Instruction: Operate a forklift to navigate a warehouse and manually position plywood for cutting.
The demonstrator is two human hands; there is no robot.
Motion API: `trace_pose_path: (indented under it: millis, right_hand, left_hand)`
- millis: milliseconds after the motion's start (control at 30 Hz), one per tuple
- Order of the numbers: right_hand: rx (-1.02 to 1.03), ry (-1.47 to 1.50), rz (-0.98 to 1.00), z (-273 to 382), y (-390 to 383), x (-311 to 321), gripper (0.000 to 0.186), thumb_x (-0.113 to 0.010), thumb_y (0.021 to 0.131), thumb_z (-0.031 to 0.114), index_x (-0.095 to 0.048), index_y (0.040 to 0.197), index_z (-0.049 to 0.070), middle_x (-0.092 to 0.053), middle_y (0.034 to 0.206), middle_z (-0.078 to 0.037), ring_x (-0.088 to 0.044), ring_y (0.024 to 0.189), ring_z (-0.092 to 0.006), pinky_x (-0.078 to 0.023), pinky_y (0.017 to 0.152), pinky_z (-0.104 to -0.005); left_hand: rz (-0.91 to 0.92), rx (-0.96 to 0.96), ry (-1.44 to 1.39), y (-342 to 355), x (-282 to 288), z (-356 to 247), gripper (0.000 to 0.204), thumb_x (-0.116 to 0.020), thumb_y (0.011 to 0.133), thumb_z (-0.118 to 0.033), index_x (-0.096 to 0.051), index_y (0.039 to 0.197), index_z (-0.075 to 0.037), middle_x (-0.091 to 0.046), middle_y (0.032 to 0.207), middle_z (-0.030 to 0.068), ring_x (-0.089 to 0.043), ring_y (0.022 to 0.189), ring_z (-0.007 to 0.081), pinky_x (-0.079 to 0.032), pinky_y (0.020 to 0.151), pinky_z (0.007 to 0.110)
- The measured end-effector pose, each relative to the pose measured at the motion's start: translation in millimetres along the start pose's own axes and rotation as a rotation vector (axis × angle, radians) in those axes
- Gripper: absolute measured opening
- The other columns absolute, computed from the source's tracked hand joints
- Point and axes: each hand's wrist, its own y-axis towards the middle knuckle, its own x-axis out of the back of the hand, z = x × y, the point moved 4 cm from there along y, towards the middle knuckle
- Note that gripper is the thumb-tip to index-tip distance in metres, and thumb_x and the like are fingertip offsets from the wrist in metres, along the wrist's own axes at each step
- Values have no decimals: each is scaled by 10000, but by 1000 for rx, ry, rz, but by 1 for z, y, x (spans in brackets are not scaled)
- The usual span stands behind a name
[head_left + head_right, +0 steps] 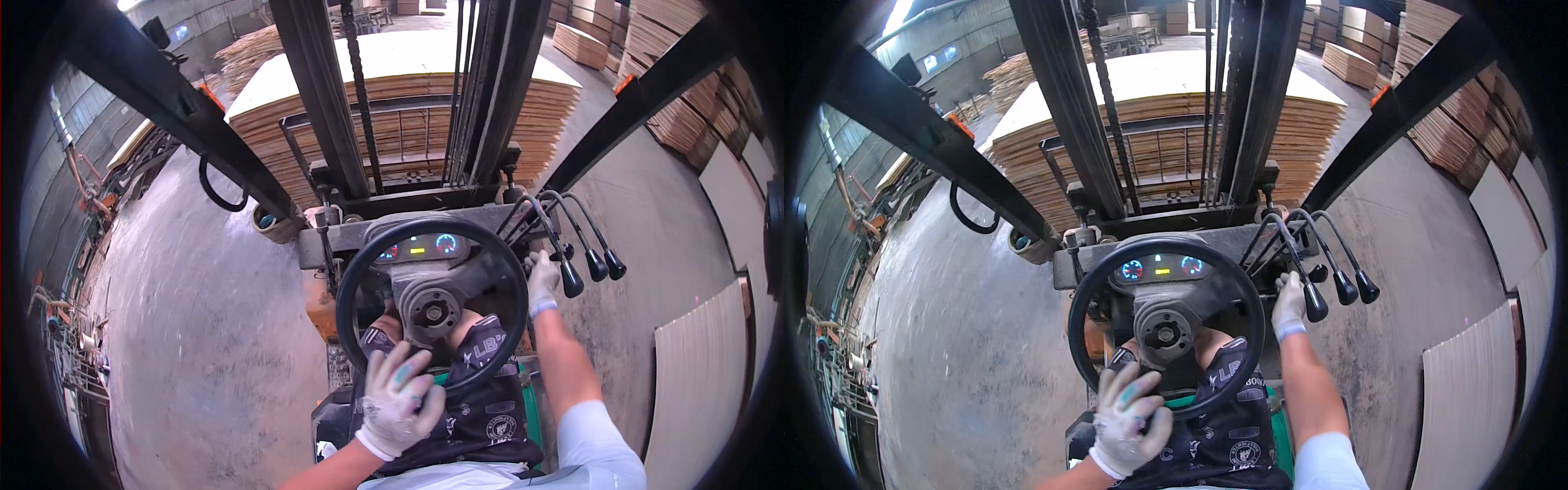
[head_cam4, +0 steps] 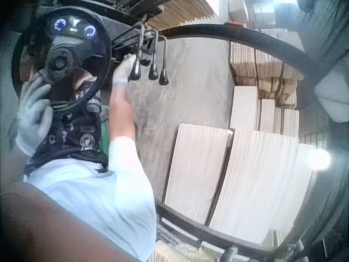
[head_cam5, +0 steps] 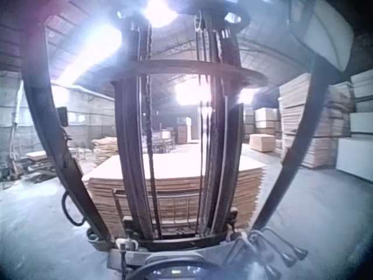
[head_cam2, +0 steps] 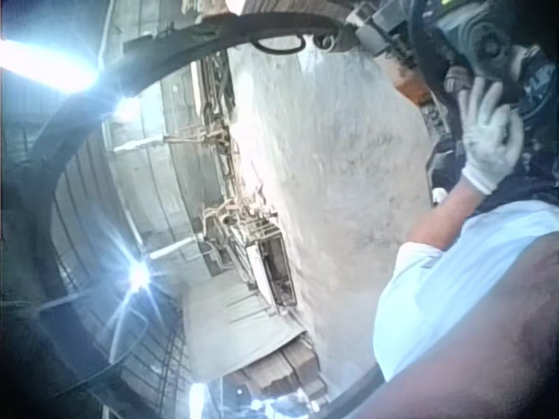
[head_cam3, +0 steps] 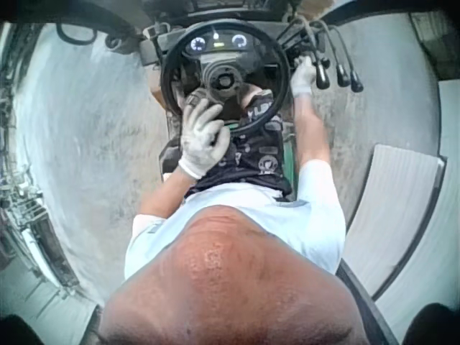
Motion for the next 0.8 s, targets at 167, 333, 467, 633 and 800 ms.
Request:
trace_pose_path:
  millis: [167, 333, 467, 633, 800]
  right_hand:
    - [81, 182, -344, 9, 37, -8, 465, -574, 1153, 407, -793, 1100, 0, -795, 1075, -108, -746, 945, -211, -565, 776, -372]
    - [4, -101, -161, 12, 0, -29, 457, -604, 1145, 506, -801, 1155, 94, -776, 1062, -69, -727, 970, -211, -565, 843, -369]
    - [15, -198, 23, 35, 43, 1, 529, -596, 1147, 610, -803, 1163, 123, -764, 1006, -62, -695, 873, -208, -551, 713, -400]
    - [423, -658, 298, 37, -90, 16, 572, -611, 1155, 493, -756, 1335, -29, -798, 1055, -81, -699, 853, -196, -583, 777, -373]
    - [472, -723, 648, 139, -215, 65, 254, -672, 1124, 124, -792, 1279, -37, -846, 1162, -140, -804, 1031, -190, -628, 910, -315]
  left_hand:
    - [115, -143, -181, 44, -69, -48, 222, -889, 846, -135, -753, 1003, -56, -705, 1446, 191, -613, 1406, 491, -462, 1162, 632]
    - [-8, -351, -9, 164, -113, -55, 187, -784, 922, -196, -771, 997, -25, -679, 1456, 248, -561, 1454, 515, -395, 1259, 694]
    - [-236, -304, -75, 234, -58, -17, 138, -777, 924, -130, -799, 839, -22, -831, 1165, 227, -761, 1181, 450, -558, 1122, 544]
    - [-336, 59, -220, 133, 52, 73, 55, -782, 1031, -43, -794, 1037, 10, -829, 1259, 171, -783, 1168, 254, -585, 1056, 378]
    - [-282, 64, 26, 17, 58, 53, 106, -777, 892, 5, -709, 896, -76, -781, 1310, 170, -636, 1402, 508, -441, 1212, 657]
